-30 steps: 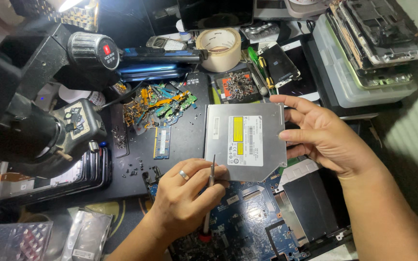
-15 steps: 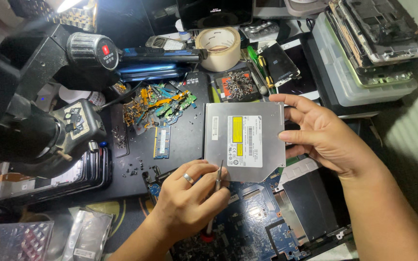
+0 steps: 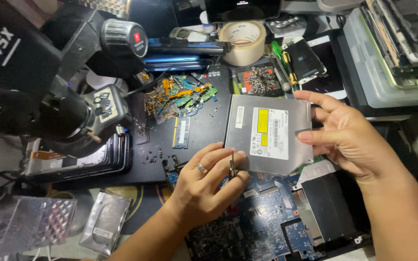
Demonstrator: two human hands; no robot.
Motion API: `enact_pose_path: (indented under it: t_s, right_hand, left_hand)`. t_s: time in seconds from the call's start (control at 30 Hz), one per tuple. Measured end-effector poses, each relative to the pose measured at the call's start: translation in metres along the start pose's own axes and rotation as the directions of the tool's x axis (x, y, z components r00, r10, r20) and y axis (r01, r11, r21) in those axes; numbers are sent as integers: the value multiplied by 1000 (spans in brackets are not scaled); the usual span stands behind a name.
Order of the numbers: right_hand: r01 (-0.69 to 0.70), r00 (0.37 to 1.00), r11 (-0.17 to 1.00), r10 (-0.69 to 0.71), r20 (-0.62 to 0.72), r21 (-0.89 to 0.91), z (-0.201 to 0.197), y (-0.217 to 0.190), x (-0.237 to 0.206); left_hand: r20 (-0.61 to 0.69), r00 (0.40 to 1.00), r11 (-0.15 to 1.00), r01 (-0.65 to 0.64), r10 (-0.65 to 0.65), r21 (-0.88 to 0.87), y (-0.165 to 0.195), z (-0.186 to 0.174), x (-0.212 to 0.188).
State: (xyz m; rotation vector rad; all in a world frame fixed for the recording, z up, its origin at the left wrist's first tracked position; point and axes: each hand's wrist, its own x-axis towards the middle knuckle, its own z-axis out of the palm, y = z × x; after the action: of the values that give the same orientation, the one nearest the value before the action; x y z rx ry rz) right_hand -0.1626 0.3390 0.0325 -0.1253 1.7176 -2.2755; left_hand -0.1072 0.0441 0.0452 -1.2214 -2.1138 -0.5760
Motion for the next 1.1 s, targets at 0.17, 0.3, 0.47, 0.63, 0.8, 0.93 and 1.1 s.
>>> enact_pose_path:
  t_s: [0.17, 0.3, 0.47, 0.63, 0.8, 0.93, 1.1]
  right_hand:
    - [-76, 996, 997, 76, -43, -6, -3, 5, -2]
    - [2, 990, 978, -31, 137, 207, -1, 7, -3]
    - [-58, 998, 998, 59, -29, 40, 1, 8, -3]
    - [13, 951, 906, -142, 276, 423, 6, 8, -2]
    - [-9, 996, 995, 18, -82, 103, 23, 11, -3]
    - [26, 996, 995, -17, -90, 100, 33, 11, -8]
    - [58, 995, 994, -50, -84, 96, 41, 11, -10]
  left_hand:
    - [-74, 997, 991, 0, 9, 130, 5, 1, 1]
    - [-93, 994, 983, -38, 56, 178, 7, 1, -1]
    - [-86, 994, 985, -52, 67, 164, 5, 1, 1]
    - [-55, 995, 976, -71, 84, 205, 9, -2, 6]
    - [-55, 987, 972, -138, 151, 191, 20, 8, 13]
    - [-17, 992, 983, -124, 128, 138, 19, 5, 8]
    - [-5, 990, 978, -136, 138, 159, 17, 4, 6]
